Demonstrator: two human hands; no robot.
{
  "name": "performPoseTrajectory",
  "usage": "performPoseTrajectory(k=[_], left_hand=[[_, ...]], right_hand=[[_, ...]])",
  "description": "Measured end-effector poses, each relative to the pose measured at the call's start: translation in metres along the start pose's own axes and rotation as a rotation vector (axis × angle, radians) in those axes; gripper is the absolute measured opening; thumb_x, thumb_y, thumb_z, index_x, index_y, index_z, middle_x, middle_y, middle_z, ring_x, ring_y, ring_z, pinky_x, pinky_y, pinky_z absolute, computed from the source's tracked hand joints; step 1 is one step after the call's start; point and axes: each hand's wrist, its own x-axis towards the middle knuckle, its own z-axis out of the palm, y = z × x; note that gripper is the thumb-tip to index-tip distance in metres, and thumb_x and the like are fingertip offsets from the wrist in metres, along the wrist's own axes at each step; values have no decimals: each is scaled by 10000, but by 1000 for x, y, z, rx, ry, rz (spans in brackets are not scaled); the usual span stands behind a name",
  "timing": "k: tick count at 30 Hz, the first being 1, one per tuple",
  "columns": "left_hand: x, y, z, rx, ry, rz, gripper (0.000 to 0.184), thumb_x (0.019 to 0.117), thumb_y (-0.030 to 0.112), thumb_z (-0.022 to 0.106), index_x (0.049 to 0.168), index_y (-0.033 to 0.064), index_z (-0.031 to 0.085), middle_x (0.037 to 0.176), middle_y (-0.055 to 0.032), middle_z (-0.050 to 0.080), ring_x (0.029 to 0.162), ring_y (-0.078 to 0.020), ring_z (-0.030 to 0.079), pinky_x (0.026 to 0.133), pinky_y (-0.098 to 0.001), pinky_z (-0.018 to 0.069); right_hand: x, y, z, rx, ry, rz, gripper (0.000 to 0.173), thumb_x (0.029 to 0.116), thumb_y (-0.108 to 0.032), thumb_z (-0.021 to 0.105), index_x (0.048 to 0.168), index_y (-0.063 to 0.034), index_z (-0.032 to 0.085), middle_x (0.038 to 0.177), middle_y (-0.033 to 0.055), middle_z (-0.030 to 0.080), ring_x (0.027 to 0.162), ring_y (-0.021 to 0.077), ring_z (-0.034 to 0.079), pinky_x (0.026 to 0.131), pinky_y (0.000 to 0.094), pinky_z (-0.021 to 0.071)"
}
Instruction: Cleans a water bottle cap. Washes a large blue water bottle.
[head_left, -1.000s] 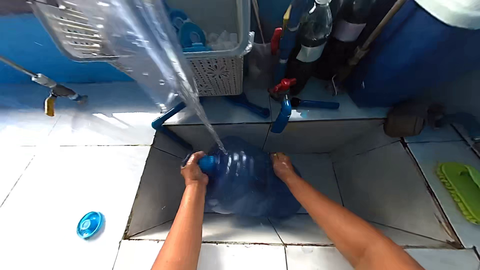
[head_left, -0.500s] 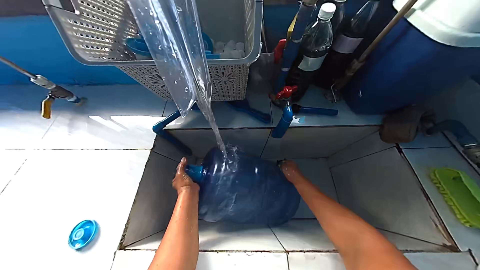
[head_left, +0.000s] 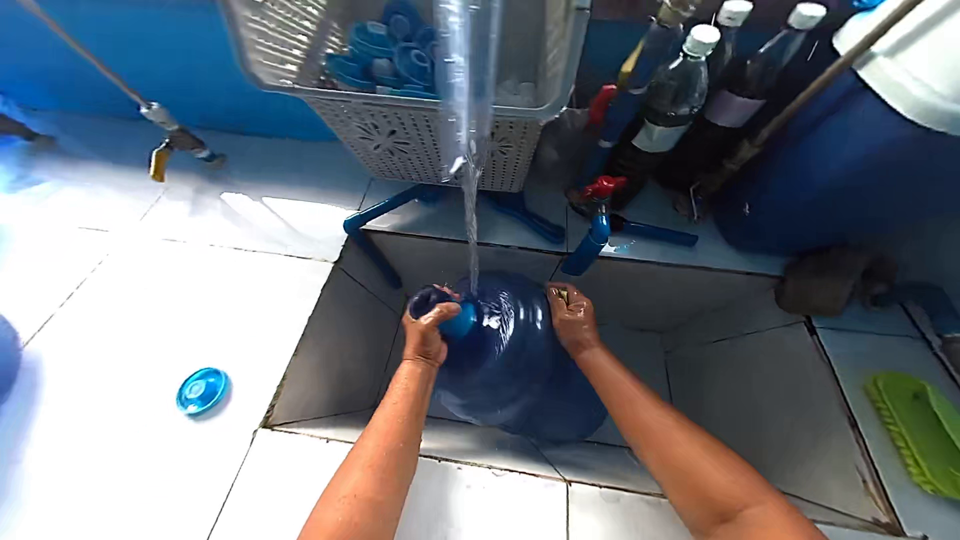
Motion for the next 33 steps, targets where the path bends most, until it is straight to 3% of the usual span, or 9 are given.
performPoseTrajectory(k=[4,7,9,15,18,20,26,30,33], left_hand=[[-6,-7,12,-94,21,33,369,708,-10,718,1054,6,590,889,-85,704,832,-181,694,770,-367,591],[-13,-4,11,-81,-147,21,470,602,-24,723,1053,16,597,896,-65,706,834,-152,691,751,-332,592],[-17,-5,14,-69,-270,39,511,566,3,756,1058,40,622,910,-39,721,846,-129,693,760,-310,591],[1,1,7,-77,-225,-40,474,665,-52,725,1112,27,586,943,-63,701,856,-148,678,774,-324,578],[-12,2,13,-39,-433,-47,551,574,-37,731,1104,49,604,951,-28,706,872,-116,676,771,-298,579],[-16,-6,14,-49,-467,0,555,564,18,755,1100,69,624,954,-14,720,889,-115,686,788,-295,583],[1,0,4,-57,-15,-7,434,719,4,741,1114,10,560,935,-77,695,855,-164,683,773,-359,586],[4,0,-18,-90,-284,-5,514,564,106,803,1052,97,641,933,-48,738,856,-161,716,740,-327,609],[20,-5,-27,-21,16,-1,333,795,92,659,1115,30,593,943,-77,711,876,-187,705,795,-375,602]], right_hand=[[-47,-49,27,-340,-248,-841,138,812,-71,670,917,-10,734,1033,182,747,1081,357,708,903,510,589],[15,-97,10,-636,-645,-384,263,953,-77,629,1187,27,692,1278,246,638,1233,412,600,984,598,507],[63,-96,15,-768,-662,-178,329,1008,-163,591,1280,15,643,1370,259,584,1309,431,548,1003,640,479],[-61,-71,24,-567,-343,-653,285,868,-19,627,1128,33,732,1236,237,701,1242,404,636,1061,550,504],[11,-71,-8,-563,-444,-273,292,993,-83,584,1247,11,693,1408,229,591,1296,390,583,1065,581,482],[42,-59,-11,-515,-398,-115,314,1029,-163,583,1280,7,668,1335,258,624,1243,433,599,1033,647,466],[-93,-46,57,-397,-191,-969,227,804,-45,664,1007,-47,766,1125,146,758,1178,370,680,1070,534,503],[0,-69,10,-268,-377,-250,250,948,-45,637,1173,33,712,1223,216,689,1185,340,650,1030,530,516],[24,52,6,-163,-226,116,335,1082,-131,470,1279,72,648,1266,284,657,1203,418,620,1059,558,464]])
